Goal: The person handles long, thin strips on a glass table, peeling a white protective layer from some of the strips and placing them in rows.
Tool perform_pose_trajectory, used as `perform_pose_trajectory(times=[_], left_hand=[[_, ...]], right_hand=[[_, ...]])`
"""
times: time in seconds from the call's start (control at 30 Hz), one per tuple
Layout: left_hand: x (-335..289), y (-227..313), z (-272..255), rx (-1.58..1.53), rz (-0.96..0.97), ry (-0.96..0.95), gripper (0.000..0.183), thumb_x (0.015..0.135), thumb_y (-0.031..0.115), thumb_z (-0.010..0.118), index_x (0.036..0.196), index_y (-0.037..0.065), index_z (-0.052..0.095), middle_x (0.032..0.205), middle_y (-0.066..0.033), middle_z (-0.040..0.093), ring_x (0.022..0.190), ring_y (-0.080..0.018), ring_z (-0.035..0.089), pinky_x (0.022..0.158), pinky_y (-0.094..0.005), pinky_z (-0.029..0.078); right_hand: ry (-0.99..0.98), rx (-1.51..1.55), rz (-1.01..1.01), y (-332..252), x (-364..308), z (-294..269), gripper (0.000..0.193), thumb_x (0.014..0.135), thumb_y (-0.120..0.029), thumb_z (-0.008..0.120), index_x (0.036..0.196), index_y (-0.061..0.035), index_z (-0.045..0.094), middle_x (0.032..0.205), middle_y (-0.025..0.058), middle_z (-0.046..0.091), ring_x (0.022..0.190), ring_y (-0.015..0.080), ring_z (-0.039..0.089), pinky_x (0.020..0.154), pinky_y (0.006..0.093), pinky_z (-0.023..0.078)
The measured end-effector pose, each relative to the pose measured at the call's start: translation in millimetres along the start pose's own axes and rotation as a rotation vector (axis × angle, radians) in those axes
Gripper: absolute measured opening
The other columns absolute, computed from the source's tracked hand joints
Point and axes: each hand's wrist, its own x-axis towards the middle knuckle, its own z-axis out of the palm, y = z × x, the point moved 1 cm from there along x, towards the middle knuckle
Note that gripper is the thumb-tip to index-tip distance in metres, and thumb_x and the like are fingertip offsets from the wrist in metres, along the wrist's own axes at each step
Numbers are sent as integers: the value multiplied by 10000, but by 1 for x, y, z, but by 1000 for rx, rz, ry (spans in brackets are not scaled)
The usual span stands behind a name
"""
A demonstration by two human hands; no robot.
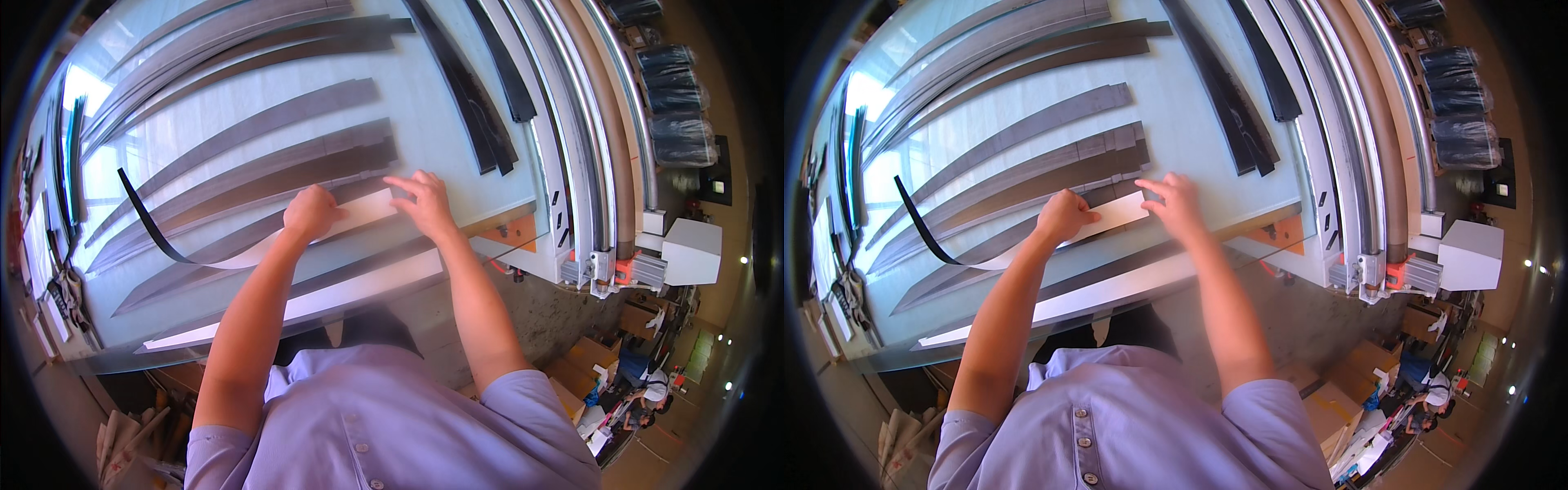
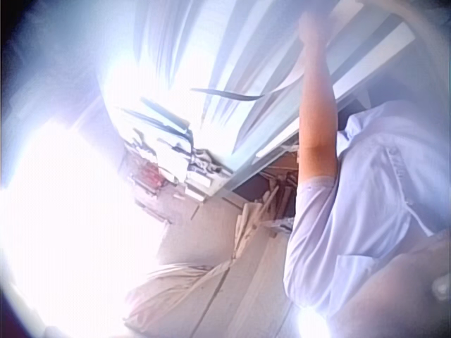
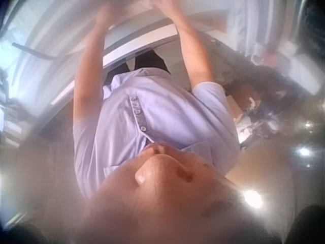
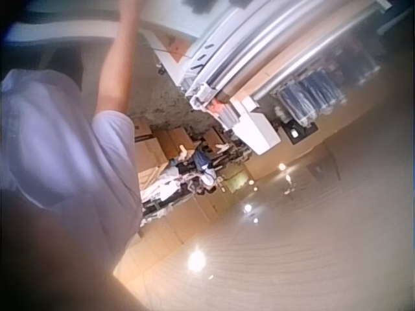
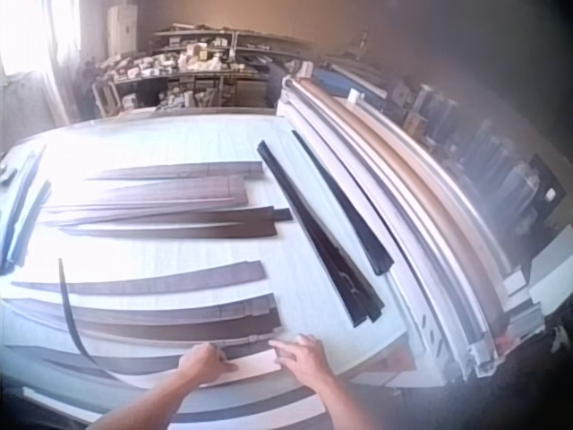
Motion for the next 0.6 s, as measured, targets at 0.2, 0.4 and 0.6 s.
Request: perform_pose_trajectory(times=[0.2, 0.4, 0.6], left_hand=[[-1, 0, 2, 14, -2, 18, 277, 763, 319, 812, 730, 55, 733, 673, -146, 650, 659, -310, 630, 629, -410, 485], [-20, 1, -2, 124, 66, 72, 315, 782, 387, 787, 850, 81, 754, 777, -154, 696, 765, -334, 671, 673, -442, 505], [-69, -77, -51, 274, -51, 82, 281, 776, 358, 786, 834, 86, 752, 790, -158, 702, 791, -360, 676, 690, -452, 514]], right_hand=[[2, -32, 0, -5, -1, -2, 474, 711, -108, 822, 1166, -221, 751, 753, 50, 470, 780, 244, 503, 757, 379, 427], [31, -96, -25, -8, -2, 2, 486, 708, -117, 823, 1175, -227, 743, 768, 51, 473, 794, 252, 504, 780, 386, 418], [64, -82, -20, -7, -5, 7, 475, 707, -125, 822, 1163, -232, 749, 782, 49, 487, 808, 248, 513, 794, 381, 413]])
